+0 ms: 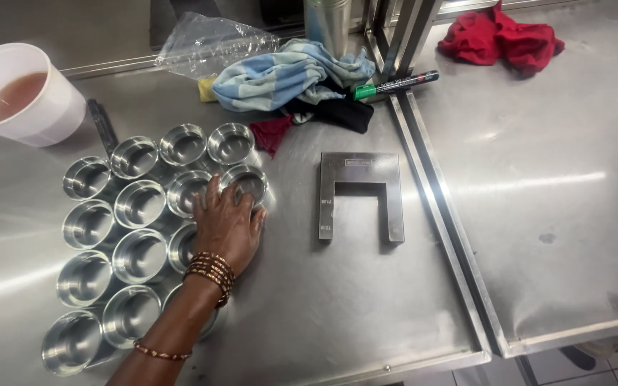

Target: The person is seen inspecting metal rings on a stainless steel table, marking them with a green marker, and wiping them clean with a cloth.

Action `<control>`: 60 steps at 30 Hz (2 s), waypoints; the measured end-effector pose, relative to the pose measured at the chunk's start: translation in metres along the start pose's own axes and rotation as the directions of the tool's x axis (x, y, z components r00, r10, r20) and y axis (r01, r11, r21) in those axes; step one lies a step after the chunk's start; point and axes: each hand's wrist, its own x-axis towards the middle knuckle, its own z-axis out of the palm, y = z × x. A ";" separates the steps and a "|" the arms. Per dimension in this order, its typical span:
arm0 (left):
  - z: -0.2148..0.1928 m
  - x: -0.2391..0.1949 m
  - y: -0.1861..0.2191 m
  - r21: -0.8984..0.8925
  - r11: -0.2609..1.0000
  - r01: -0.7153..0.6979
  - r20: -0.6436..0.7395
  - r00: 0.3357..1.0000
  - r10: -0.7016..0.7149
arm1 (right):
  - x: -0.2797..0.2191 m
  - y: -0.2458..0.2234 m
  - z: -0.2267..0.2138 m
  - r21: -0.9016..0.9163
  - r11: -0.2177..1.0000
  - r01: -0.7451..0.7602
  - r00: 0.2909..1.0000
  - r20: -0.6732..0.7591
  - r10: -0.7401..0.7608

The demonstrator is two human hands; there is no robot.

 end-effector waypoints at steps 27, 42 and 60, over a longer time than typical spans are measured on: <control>0.001 -0.023 0.042 -0.359 0.876 -0.323 -0.391 0.904 0.173 | -0.275 -0.433 0.141 0.021 0.670 0.742 0.667 0.089 -0.740; 0.062 -0.063 0.130 -0.228 0.793 -0.566 -0.081 0.822 0.563 | -0.153 -0.283 0.031 -0.519 0.753 0.405 0.825 -0.148 -0.546; 0.018 -0.060 -0.008 -0.108 0.950 -0.293 -0.012 0.956 0.293 | -0.316 -0.428 0.112 -0.009 0.647 0.762 0.639 0.168 -0.750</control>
